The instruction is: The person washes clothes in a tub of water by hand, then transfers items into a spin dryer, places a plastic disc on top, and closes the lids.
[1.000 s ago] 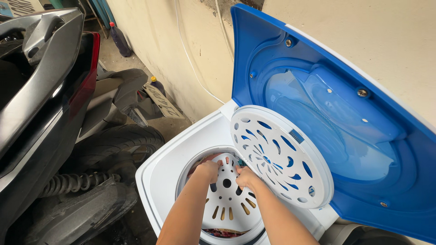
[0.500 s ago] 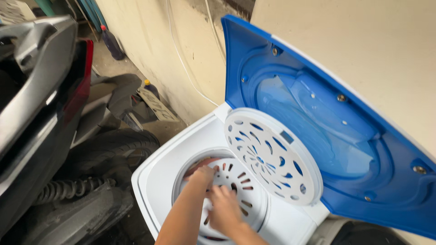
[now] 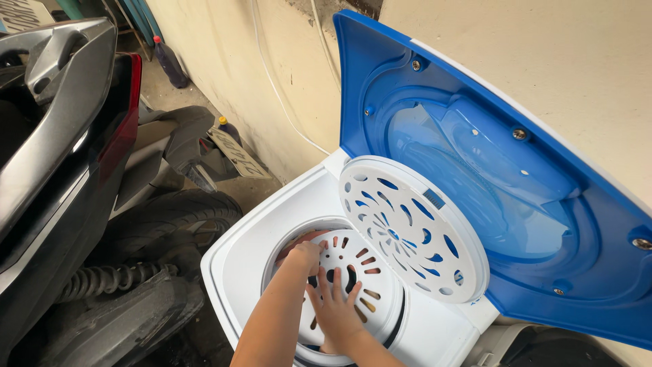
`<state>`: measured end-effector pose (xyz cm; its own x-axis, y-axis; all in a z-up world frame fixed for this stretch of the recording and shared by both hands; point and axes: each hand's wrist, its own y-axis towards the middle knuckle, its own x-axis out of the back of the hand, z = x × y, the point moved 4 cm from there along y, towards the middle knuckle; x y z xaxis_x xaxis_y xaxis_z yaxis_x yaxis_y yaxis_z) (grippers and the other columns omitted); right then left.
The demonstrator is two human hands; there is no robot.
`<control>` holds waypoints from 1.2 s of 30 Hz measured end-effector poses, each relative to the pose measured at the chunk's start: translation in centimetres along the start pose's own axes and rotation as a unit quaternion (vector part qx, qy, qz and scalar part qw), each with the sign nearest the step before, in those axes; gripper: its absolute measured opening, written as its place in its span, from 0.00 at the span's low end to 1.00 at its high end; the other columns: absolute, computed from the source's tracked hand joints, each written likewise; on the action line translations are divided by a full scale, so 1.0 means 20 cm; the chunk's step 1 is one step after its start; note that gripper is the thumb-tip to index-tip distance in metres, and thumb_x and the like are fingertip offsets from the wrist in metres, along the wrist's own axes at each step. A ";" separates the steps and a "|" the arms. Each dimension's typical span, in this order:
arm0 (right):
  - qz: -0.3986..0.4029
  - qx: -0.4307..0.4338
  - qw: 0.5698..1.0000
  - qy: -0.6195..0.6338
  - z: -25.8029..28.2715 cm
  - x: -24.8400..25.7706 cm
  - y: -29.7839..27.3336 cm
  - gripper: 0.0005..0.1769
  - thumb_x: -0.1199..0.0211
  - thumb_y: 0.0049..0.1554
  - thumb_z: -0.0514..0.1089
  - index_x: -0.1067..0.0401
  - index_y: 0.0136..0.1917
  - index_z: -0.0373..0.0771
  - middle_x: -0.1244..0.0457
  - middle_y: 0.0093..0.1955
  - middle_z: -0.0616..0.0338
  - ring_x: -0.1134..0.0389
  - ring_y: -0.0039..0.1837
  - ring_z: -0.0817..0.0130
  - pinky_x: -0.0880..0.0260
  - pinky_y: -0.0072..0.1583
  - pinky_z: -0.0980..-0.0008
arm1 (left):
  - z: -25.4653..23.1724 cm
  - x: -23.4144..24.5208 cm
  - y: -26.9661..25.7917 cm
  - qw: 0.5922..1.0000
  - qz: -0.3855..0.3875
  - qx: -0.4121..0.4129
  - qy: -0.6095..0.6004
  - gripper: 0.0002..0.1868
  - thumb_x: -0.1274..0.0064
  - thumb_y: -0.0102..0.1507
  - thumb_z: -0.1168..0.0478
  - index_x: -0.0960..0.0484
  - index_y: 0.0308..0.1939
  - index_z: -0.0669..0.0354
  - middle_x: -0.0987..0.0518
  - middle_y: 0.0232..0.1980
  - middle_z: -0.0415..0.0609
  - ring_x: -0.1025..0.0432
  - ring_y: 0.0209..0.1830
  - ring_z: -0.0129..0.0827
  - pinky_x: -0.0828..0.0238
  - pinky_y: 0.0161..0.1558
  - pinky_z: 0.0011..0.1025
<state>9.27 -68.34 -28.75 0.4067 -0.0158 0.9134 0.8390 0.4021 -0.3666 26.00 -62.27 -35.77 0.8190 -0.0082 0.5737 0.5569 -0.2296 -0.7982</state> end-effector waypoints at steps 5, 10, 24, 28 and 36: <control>0.008 0.036 0.999 -0.006 -0.05 -0.02 0.03 0.76 0.18 0.37 0.54 0.65 0.84 0.39 0.75 0.83 0.27 0.77 0.79 0.17 0.65 0.59 0.03 | 0.05 -0.04 0.19 0.988 -0.065 -0.086 0.114 0.57 0.40 0.56 0.61 0.59 0.84 0.41 0.25 0.69 0.59 0.30 0.69 0.51 0.30 0.66 0.39; 0.071 0.017 0.997 0.027 -0.03 0.03 0.04 0.76 0.16 0.37 0.53 0.65 0.84 0.41 0.76 0.84 0.29 0.72 0.82 0.26 0.62 0.64 0.08 | 0.06 0.00 0.07 0.994 -0.062 -0.060 0.068 0.56 0.42 0.56 0.62 0.58 0.83 0.35 0.30 0.71 0.60 0.31 0.69 0.52 0.30 0.65 0.38; -0.224 -0.057 0.971 0.053 -0.25 0.02 0.16 0.59 0.24 0.43 0.45 0.51 0.82 0.41 0.44 0.65 0.46 0.42 0.64 0.53 0.49 0.69 0.41 | 0.19 0.00 0.00 0.992 -0.070 -0.105 0.004 0.58 0.35 0.52 0.36 0.51 0.81 0.33 0.22 0.62 0.61 0.29 0.66 0.45 0.37 0.70 0.36; 0.010 -0.111 0.985 0.129 -0.40 0.16 0.17 0.58 0.26 0.49 0.53 0.55 0.83 0.39 0.32 0.53 0.48 0.36 0.63 0.51 0.52 0.74 0.36 | 0.24 -0.06 0.00 0.994 -0.049 -0.096 0.034 0.57 0.44 0.50 0.45 0.54 0.82 0.25 0.22 0.63 0.58 0.24 0.62 0.49 0.31 0.66 0.38; -0.175 -0.302 0.906 0.241 -0.30 0.07 0.01 0.38 0.33 0.53 0.47 0.41 0.74 0.41 0.32 0.60 0.52 0.44 0.75 0.53 0.51 0.79 0.58 | 0.13 -0.17 -0.22 0.995 -0.078 -0.042 0.055 0.68 0.34 0.55 0.53 0.75 0.81 0.30 0.66 0.85 0.54 0.53 0.78 0.75 0.39 0.72 0.50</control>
<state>12.19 -73.67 -28.57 0.0672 -0.5012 0.8627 0.9328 -0.2752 -0.2325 21.10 -58.77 -34.77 0.7005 -0.0716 0.7100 0.6591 -0.3165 -0.6822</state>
